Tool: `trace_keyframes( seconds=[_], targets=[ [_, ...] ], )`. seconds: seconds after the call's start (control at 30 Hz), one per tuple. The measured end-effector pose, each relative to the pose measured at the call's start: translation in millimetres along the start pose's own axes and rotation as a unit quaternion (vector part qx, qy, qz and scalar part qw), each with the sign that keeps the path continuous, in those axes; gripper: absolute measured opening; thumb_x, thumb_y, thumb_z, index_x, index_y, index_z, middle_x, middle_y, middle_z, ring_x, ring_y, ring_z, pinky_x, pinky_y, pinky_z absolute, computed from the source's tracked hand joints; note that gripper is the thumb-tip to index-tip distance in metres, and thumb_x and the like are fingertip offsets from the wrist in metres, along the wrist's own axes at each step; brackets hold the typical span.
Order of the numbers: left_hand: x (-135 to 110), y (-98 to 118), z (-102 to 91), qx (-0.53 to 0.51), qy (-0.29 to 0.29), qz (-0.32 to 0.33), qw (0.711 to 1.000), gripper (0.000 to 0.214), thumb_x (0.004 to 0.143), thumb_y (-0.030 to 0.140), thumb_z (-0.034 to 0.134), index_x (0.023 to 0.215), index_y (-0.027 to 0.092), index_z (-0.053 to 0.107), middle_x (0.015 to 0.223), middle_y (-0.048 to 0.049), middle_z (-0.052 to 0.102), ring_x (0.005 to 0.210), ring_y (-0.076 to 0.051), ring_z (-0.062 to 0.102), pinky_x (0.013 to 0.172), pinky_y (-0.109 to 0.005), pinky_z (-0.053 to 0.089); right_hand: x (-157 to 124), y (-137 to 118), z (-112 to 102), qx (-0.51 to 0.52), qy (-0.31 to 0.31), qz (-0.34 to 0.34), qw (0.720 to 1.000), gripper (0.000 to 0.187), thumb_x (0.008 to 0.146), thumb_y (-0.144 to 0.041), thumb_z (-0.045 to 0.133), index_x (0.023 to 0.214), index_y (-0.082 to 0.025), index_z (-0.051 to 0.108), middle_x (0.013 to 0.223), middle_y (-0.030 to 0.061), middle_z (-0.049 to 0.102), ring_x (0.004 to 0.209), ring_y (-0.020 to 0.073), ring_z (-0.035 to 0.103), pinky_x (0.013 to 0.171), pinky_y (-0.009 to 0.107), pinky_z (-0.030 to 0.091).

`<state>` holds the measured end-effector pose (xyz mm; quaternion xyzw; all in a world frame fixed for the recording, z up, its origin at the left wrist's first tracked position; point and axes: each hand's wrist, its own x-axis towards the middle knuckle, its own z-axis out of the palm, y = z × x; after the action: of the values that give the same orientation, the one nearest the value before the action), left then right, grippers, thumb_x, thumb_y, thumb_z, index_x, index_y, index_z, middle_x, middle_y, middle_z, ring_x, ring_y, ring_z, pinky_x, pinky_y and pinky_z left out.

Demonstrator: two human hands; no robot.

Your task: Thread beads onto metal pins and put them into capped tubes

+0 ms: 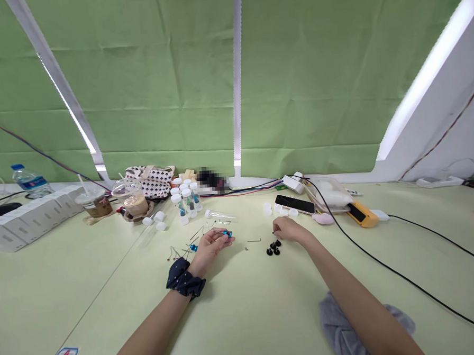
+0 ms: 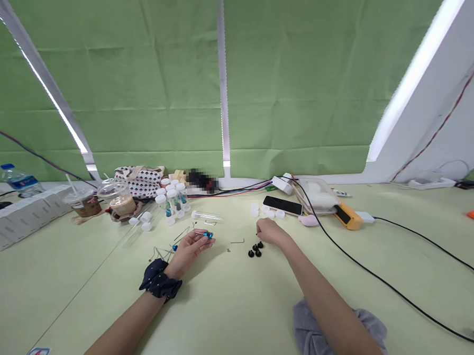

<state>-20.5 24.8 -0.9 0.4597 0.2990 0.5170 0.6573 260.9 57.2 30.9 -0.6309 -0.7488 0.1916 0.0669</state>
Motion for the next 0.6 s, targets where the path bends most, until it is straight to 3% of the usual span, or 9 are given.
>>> trace_keyframes(
  seconds=[0.07,0.13,0.27,0.4,0.6],
  targets=[
    [-1,1,1.1,0.002,0.001,-0.005,1.0,0.027,0.069,0.024,0.07,0.091,0.014,0.058,0.092,-0.0086,0.068,0.086,-0.022,0.065,0.083,-0.036,0.048,-3,-10,-1,0.045,0.015,-0.032,0.998,0.008,0.076,-0.014,0.053,0.079,-0.013,0.06,0.09,0.0083,0.062,0.071,0.0135,0.063,0.064,0.022,0.045],
    [-1,1,2.1,0.007,0.002,-0.009,1.0,0.027,0.068,0.024,0.071,0.089,0.013,0.058,0.09,-0.0088,0.069,0.085,-0.022,0.066,0.081,-0.035,0.049,-7,-24,0,0.153,0.021,-0.097,0.983,0.011,0.079,-0.021,0.052,0.084,-0.014,0.059,0.092,0.0063,0.06,0.069,0.0117,0.064,0.064,0.021,0.047],
    [-2,0,3.0,0.008,-0.004,-0.011,1.0,0.025,0.066,0.021,0.073,0.085,0.013,0.059,0.088,-0.0084,0.07,0.084,-0.021,0.066,0.082,-0.034,0.048,-12,-54,15,0.36,0.028,-0.216,0.907,0.022,0.071,-0.034,0.064,0.083,-0.016,0.063,0.093,0.0056,0.056,0.073,0.0147,0.063,0.067,0.026,0.05],
    [-1,-3,2.8,0.012,-0.012,-0.011,1.0,0.024,0.065,0.02,0.073,0.082,0.013,0.059,0.084,-0.0081,0.071,0.081,-0.02,0.066,0.083,-0.035,0.048,-11,-72,35,0.394,0.076,-0.259,0.879,0.023,0.07,-0.036,0.066,0.085,-0.018,0.068,0.091,0.0056,0.057,0.075,0.0148,0.06,0.071,0.028,0.05],
    [-1,-5,2.7,0.012,-0.002,-0.01,1.0,0.024,0.062,0.023,0.075,0.079,0.014,0.06,0.082,-0.0058,0.072,0.076,-0.017,0.066,0.081,-0.034,0.049,-13,-81,42,0.403,0.105,-0.248,0.875,0.023,0.069,-0.038,0.066,0.084,-0.02,0.068,0.086,0.0046,0.058,0.072,0.0148,0.059,0.068,0.028,0.05]
  ],
)
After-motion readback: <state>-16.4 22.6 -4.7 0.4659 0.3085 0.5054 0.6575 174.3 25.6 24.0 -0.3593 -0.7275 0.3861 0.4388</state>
